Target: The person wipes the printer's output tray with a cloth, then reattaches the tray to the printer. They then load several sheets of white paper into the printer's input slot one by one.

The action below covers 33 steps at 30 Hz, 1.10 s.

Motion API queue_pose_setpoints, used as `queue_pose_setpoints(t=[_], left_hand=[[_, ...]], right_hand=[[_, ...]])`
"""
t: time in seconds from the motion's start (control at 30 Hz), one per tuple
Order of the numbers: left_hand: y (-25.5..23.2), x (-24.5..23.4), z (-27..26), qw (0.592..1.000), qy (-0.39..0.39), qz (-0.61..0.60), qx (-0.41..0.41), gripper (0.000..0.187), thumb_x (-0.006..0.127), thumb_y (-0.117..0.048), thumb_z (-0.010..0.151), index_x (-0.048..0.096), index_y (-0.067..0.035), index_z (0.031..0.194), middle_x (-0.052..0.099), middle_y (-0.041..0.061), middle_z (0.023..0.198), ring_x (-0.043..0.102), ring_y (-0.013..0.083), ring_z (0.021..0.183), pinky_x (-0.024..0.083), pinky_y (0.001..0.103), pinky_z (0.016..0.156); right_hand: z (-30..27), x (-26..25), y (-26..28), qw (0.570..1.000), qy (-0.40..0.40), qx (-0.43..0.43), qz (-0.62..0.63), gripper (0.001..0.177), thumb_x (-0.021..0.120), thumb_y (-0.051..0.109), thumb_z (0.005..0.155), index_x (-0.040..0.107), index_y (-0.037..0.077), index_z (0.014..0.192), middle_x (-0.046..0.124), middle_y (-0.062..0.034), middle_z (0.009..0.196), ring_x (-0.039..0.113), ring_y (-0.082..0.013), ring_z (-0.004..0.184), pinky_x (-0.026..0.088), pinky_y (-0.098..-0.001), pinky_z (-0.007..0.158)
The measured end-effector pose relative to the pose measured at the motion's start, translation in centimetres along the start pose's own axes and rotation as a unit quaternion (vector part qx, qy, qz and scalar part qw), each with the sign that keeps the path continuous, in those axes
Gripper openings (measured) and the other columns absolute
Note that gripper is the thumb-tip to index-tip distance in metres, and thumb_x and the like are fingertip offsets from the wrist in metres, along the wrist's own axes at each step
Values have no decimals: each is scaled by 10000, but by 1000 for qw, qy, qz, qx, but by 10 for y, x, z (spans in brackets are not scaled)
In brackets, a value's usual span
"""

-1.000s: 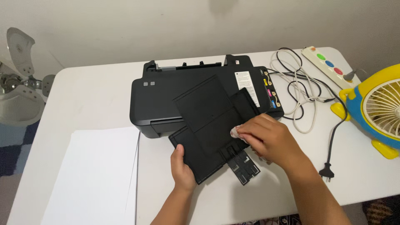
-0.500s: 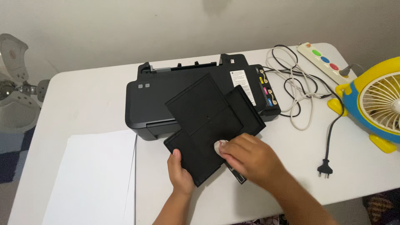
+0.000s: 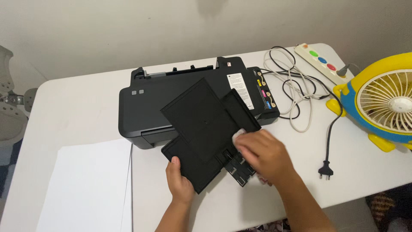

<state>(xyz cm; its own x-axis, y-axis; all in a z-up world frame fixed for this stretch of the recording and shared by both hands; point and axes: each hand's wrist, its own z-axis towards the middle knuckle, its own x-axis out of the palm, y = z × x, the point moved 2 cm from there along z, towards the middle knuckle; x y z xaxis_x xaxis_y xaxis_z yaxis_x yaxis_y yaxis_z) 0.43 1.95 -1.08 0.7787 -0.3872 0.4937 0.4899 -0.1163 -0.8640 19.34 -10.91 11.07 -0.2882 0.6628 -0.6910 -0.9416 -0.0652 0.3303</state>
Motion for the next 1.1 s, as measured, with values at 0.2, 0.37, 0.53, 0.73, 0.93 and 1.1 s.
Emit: queue_pose_setpoints(t=[0.2,0.37,0.53,0.73,0.93,1.1], left_hand=[[-6,3,0,1000,4,30,6,533,350,-355,1074,620,105,1094,707,216,1016,682,238,905,557,356,839],[-7,5,-3,999,27,30,4,551,333,-375,1066,636,85,1069,719,209,982,699,244,895,556,361,841],[4,-1,-5,996,36,81,15,526,342,-371,1054,636,66,1060,710,170,1022,646,208,954,510,347,900],[6,-9,0,997,23,58,52,504,368,-368,1092,629,54,1002,708,159,938,653,222,877,524,362,846],[3,0,-7,995,59,66,46,517,370,-371,1061,649,65,1047,719,154,1006,637,213,931,501,343,867],[1,-2,0,998,43,46,31,542,375,-379,1074,633,97,1105,712,194,1067,650,241,983,505,360,912]], right_hand=[[12,-10,-16,992,-35,96,-77,102,766,94,884,758,81,985,770,-32,973,701,-170,827,581,-315,709],[25,-5,2,999,-36,-4,-27,176,783,83,835,748,86,1007,754,-36,1015,676,-187,844,571,-309,734],[46,6,17,994,-47,-66,-68,213,777,66,859,735,80,1067,748,-24,1054,674,-201,888,560,-335,797],[38,0,21,998,19,13,-55,166,782,103,845,747,96,1007,764,-22,970,680,-196,836,557,-329,734],[37,5,12,997,-31,-16,-70,149,747,118,891,751,94,1038,768,-20,1004,694,-181,877,564,-316,776],[28,8,7,998,-3,-2,-57,136,737,122,879,766,85,1007,777,-30,1013,690,-172,869,565,-314,798]])
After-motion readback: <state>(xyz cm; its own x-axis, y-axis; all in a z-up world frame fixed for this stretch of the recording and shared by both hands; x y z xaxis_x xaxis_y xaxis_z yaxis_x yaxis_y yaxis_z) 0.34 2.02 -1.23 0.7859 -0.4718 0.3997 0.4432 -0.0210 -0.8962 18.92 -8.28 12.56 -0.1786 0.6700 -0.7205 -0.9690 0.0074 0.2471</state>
